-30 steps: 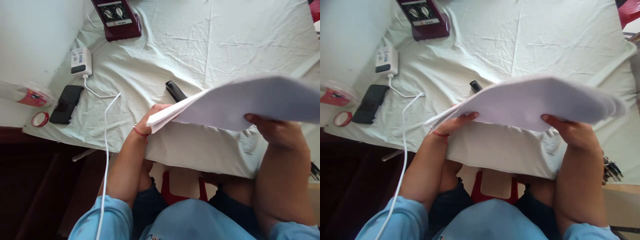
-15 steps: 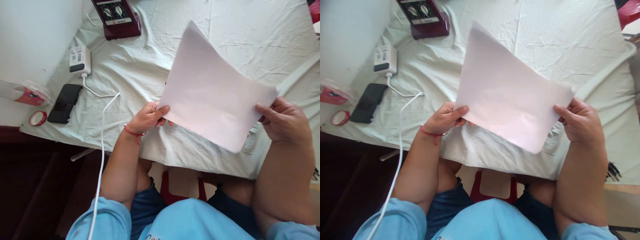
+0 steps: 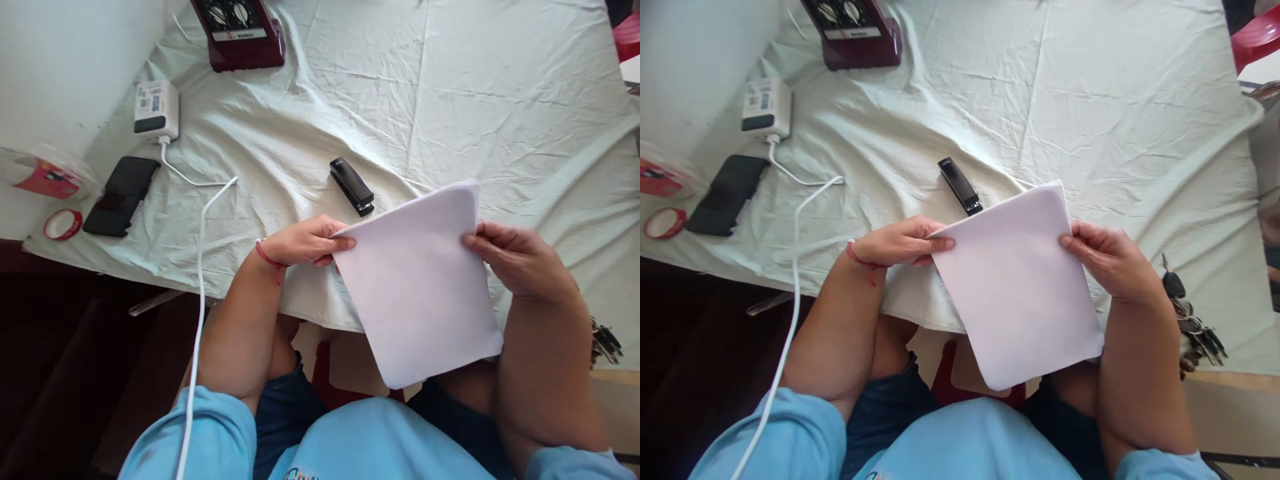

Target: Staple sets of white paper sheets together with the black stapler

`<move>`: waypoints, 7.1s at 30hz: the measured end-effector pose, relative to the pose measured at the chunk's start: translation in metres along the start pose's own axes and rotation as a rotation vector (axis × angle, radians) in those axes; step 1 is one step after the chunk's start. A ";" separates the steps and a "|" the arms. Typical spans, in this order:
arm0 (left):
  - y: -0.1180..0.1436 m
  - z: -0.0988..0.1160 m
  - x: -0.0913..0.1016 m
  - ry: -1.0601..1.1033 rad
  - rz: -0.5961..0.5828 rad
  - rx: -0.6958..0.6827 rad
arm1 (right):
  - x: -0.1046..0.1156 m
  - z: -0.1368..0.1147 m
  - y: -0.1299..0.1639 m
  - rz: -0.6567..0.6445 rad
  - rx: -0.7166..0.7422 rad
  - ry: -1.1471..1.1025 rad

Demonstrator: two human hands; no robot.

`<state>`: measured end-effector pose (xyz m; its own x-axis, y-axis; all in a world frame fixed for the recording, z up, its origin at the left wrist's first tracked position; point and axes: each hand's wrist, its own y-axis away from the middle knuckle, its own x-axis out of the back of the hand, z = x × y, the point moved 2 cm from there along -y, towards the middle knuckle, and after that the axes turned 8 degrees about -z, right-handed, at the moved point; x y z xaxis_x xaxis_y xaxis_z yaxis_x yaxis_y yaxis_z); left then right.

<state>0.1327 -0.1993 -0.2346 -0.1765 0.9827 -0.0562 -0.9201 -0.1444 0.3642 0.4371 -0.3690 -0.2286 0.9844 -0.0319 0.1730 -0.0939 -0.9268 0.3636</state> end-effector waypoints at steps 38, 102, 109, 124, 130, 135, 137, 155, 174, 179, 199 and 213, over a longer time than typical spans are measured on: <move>-0.032 -0.031 0.022 -0.710 0.741 -0.451 | -0.011 0.015 -0.017 -0.049 -0.349 -0.212; -0.034 -0.027 0.005 -0.595 0.937 -0.395 | 0.020 0.014 -0.011 0.448 -0.129 -0.281; -0.024 -0.011 -0.016 -0.133 1.101 -0.389 | 0.024 0.010 -0.014 0.539 0.033 -0.301; -0.027 -0.028 -0.036 0.144 0.725 -0.249 | -0.011 0.010 -0.026 0.388 0.103 -0.388; -0.027 -0.030 -0.032 0.134 0.881 -0.280 | -0.010 0.021 -0.030 0.344 0.083 -0.351; -0.032 -0.031 -0.030 0.118 0.869 -0.298 | -0.007 0.023 -0.031 0.382 0.113 -0.331; -0.033 -0.033 -0.029 0.105 0.880 -0.283 | -0.006 0.023 -0.032 0.390 0.108 -0.329; -0.028 -0.030 -0.033 -0.047 0.875 -0.254 | -0.009 0.018 -0.031 0.420 0.122 -0.367; -0.033 -0.039 -0.031 -0.112 0.912 -0.267 | 0.004 0.032 -0.036 0.451 0.147 -0.337; -0.034 -0.041 -0.030 -0.100 0.915 -0.286 | 0.007 0.033 -0.037 0.506 0.167 -0.322; -0.032 -0.039 -0.031 -0.108 0.909 -0.264 | 0.008 0.030 -0.036 0.573 0.122 -0.274; -0.031 -0.038 -0.032 -0.108 0.949 -0.269 | 0.012 0.030 -0.035 0.623 0.102 -0.219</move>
<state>0.1539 -0.2310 -0.2795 -0.8608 0.4492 0.2391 -0.4647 -0.8854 -0.0096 0.4571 -0.3478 -0.2665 0.7589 -0.6384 0.1286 -0.6512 -0.7407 0.1652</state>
